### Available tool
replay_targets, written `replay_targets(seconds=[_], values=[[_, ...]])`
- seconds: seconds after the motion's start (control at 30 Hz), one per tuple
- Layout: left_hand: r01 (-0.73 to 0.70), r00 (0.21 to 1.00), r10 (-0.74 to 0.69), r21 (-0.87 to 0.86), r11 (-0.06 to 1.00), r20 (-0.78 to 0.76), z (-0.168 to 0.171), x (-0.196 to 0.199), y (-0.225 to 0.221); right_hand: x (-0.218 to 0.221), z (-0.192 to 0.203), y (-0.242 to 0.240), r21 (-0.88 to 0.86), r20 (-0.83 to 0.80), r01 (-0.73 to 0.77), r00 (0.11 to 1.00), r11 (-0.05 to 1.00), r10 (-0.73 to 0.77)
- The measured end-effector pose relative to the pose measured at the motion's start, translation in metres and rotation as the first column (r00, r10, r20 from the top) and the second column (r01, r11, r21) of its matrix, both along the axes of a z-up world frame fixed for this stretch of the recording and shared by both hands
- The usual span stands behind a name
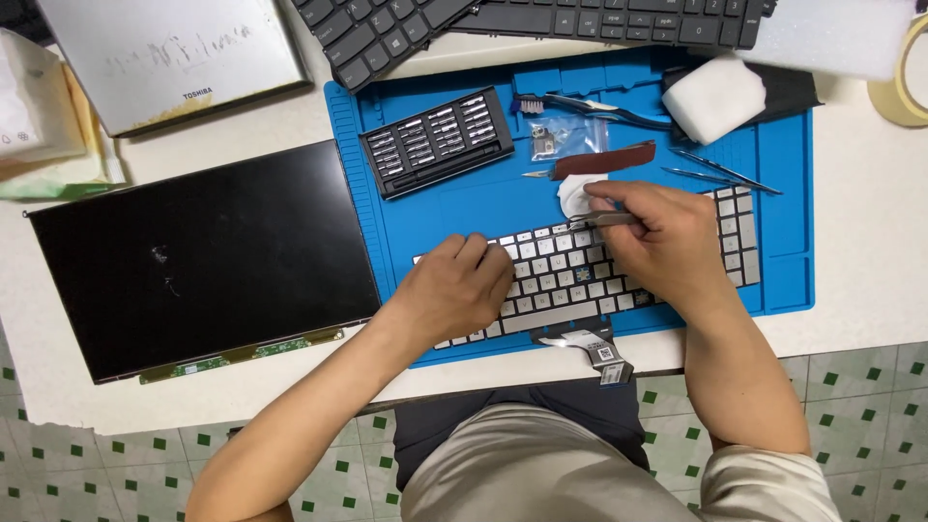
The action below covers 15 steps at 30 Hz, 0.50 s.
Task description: A person is meticulously cleaning a laptop keyboard frame and its individual key mechanisms using a toothbrush, a small cloth, and tweezers on a repair bench.
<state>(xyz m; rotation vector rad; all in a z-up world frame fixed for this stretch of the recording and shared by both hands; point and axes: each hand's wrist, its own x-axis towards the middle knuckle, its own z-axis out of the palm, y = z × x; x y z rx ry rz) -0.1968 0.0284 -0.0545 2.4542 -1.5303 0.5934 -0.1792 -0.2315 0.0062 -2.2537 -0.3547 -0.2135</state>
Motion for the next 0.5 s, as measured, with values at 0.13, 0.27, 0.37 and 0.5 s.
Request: replay_targets(seconds=[0.13,0.27,0.37,0.5], values=[[-0.027,0.993,0.015,-0.108,0.994,-0.115,0.005,0.001,0.0,0.002,0.002,0.003,-0.012,-0.044,-0.046,0.998,0.999,0.045],[-0.182,0.953,0.117,-0.222,0.958,-0.279,0.008,0.011,0.003,0.001,0.013,0.022,0.034,-0.086,-0.148,0.985,0.988,0.15],[-0.258,0.934,0.168,-0.272,0.927,-0.314,0.012,0.016,0.006,-0.002,0.017,0.036,0.031,-0.155,-0.24,0.958,0.97,0.241],[-0.27,0.909,0.132,-0.318,0.909,-0.396,0.021,0.019,0.008,-0.003,0.014,0.047,-0.112,-0.219,-0.273,0.945,0.955,0.245]])
